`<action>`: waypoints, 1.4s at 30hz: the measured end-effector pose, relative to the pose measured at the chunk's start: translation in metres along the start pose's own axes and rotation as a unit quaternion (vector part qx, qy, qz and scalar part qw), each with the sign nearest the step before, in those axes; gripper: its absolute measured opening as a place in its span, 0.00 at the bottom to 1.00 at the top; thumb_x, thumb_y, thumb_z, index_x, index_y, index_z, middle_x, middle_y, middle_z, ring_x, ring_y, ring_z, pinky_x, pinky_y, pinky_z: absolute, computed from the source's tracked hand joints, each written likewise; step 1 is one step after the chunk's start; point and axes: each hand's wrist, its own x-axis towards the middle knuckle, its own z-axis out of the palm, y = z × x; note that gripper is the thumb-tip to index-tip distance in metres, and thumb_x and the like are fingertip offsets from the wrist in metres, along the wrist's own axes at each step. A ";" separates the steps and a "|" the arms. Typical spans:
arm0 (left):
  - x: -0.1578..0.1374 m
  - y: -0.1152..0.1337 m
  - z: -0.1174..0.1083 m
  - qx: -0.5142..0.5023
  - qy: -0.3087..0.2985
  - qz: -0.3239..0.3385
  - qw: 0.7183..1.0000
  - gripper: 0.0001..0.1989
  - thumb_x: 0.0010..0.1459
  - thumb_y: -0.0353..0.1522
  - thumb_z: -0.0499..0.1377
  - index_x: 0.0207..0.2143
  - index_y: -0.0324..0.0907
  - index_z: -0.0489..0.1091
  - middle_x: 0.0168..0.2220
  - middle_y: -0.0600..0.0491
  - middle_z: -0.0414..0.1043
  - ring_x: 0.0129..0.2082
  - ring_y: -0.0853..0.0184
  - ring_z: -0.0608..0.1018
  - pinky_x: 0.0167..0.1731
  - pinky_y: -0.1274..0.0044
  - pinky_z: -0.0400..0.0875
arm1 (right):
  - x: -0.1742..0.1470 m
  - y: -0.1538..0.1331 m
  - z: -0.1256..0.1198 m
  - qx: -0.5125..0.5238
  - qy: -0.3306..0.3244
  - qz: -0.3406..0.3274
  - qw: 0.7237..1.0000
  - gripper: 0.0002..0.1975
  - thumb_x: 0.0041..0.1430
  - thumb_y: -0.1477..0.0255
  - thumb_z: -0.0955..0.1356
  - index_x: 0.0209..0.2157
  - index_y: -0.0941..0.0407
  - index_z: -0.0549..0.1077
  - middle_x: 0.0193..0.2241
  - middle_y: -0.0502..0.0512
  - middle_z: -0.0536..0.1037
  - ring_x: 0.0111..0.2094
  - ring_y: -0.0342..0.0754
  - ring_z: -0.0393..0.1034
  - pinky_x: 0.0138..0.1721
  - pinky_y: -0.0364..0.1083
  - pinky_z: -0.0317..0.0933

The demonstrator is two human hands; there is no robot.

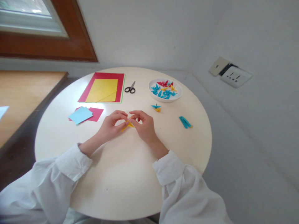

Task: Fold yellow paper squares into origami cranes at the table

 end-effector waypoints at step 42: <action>0.006 -0.013 -0.008 -0.123 0.044 0.011 0.991 0.01 0.47 0.30 0.65 0.25 0.45 0.76 0.36 0.53 0.66 0.39 0.67 0.71 0.43 0.72 0.65 | 0.001 0.008 -0.002 -0.157 -0.028 -0.157 0.975 0.01 0.54 0.73 0.67 0.29 0.54 0.71 0.28 0.51 0.76 0.31 0.44 0.69 0.31 0.44 0.62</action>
